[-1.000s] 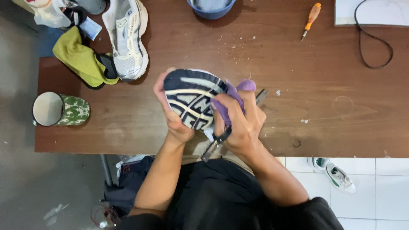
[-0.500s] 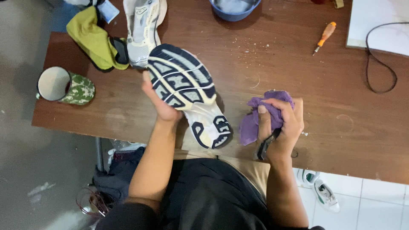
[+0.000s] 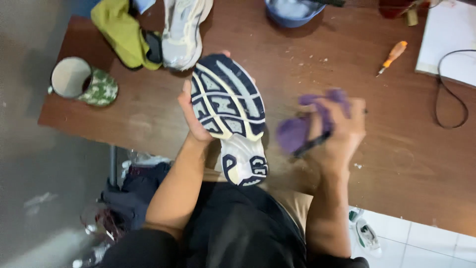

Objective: The person cleans the sole of a white and blue sneaker using a purple cloth, a black brush, and an orange utility knife. They wipe the sole, scrub the treads with the brush, and scrape debris from the grooves with the knife, repeating these actions across the entire bottom of the shoe.

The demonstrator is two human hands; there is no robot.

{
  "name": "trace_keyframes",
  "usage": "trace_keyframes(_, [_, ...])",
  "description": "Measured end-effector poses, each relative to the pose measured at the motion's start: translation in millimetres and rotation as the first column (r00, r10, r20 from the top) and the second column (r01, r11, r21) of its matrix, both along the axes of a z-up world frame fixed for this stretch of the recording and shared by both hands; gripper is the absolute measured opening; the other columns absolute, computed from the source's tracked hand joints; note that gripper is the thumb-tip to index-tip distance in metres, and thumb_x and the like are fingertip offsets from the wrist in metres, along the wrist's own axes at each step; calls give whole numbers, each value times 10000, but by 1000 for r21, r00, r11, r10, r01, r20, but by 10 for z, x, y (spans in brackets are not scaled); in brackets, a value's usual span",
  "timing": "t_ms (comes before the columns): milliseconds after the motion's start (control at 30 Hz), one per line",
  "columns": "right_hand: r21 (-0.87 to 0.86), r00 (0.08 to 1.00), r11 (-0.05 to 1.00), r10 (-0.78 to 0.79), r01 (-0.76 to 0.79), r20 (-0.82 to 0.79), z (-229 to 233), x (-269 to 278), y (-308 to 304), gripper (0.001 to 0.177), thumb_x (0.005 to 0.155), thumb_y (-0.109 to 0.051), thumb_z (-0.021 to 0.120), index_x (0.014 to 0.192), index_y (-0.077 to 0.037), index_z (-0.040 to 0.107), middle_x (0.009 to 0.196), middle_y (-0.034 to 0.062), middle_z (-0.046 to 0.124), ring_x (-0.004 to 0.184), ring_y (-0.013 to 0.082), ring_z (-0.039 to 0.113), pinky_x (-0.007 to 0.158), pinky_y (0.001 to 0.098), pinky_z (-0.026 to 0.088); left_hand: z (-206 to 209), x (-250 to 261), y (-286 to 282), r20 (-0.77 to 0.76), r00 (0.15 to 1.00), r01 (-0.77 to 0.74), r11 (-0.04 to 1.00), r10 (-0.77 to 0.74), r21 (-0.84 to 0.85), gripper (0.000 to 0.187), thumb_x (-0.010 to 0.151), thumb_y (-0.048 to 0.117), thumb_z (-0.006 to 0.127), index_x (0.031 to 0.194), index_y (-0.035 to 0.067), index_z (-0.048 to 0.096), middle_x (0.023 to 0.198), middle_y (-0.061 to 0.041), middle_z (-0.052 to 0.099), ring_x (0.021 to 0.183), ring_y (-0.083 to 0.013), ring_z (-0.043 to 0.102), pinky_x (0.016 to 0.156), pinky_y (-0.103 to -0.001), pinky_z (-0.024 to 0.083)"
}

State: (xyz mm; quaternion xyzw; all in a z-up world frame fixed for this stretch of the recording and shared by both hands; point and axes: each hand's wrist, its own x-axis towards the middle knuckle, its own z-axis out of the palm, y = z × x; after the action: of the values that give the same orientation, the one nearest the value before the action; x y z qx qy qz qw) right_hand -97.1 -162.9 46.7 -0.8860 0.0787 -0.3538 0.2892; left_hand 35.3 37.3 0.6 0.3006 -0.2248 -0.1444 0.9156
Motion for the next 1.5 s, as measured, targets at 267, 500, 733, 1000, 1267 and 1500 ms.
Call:
trace_keyframes(267, [-134, 988, 985, -94, 110, 121, -112, -249, 299, 105, 909, -209, 810, 1007, -241, 788, 1099, 171, 653, 897, 303, 698, 698, 414, 571, 30, -110, -202, -27, 998, 61, 998, -60, 20, 574, 1104, 506, 339, 1385, 34, 507, 1258, -138, 629, 1188, -246, 590, 1038, -400, 510])
trace_keyframes(500, [-358, 926, 917, -278, 177, -254, 101, -496, -268, 112, 1152, -240, 721, 1215, -247, 813, 1234, 140, 595, 1060, 315, 711, 664, 500, 557, 332, -151, -73, 6, 988, 151, 986, -152, 75, 706, 1048, 589, 519, 1476, 31, 452, 1260, -118, 624, 1148, -245, 645, 1046, -446, 564])
trace_keyframes(733, [-151, 615, 979, -202, 134, -762, 308, -587, -272, 562, 932, -517, 602, 1411, -225, 643, 1381, 154, 646, 1045, 519, 643, 753, 654, 507, 146, -62, -133, -69, 989, 134, 988, -129, 71, 621, 1138, 487, 320, 1510, 19, 488, 1502, -135, 555, 1405, -259, 526, 1251, -411, 399])
trace_keyframes(1000, [49, 885, 976, 212, -211, -415, 414, -537, -8, 517, 932, -360, 656, 1292, 11, 659, 1162, 210, 710, 1013, 299, 703, 886, 396, 565, 302, -85, -124, -97, 974, 219, 963, -205, 159, 652, 1095, 533, 338, 1478, 35, 512, 1355, -117, 628, 1227, -234, 611, 1110, -393, 499])
trace_keyframes(1267, [263, 784, 892, 449, -367, -429, 131, -444, 217, 500, 926, -302, 697, 1312, 8, 625, 972, 89, 645, 813, 171, 549, 739, 290, 436, 383, -117, -52, 21, 971, 230, 950, -240, 211, 665, 1085, 573, 358, 1457, 44, 512, 1286, -97, 630, 1175, -207, 619, 1068, -374, 522])
trace_keyframes(1500, [386, 647, 846, 531, -368, -547, -16, -513, 224, 459, 864, -238, 780, 1251, -66, 602, 1166, 71, 789, 1063, 158, 778, 869, 268, 556, 376, -141, -72, -31, 981, 191, 973, -189, 128, 655, 1087, 543, 391, 1455, 14, 509, 1357, -110, 613, 1197, -213, 616, 1079, -386, 515])
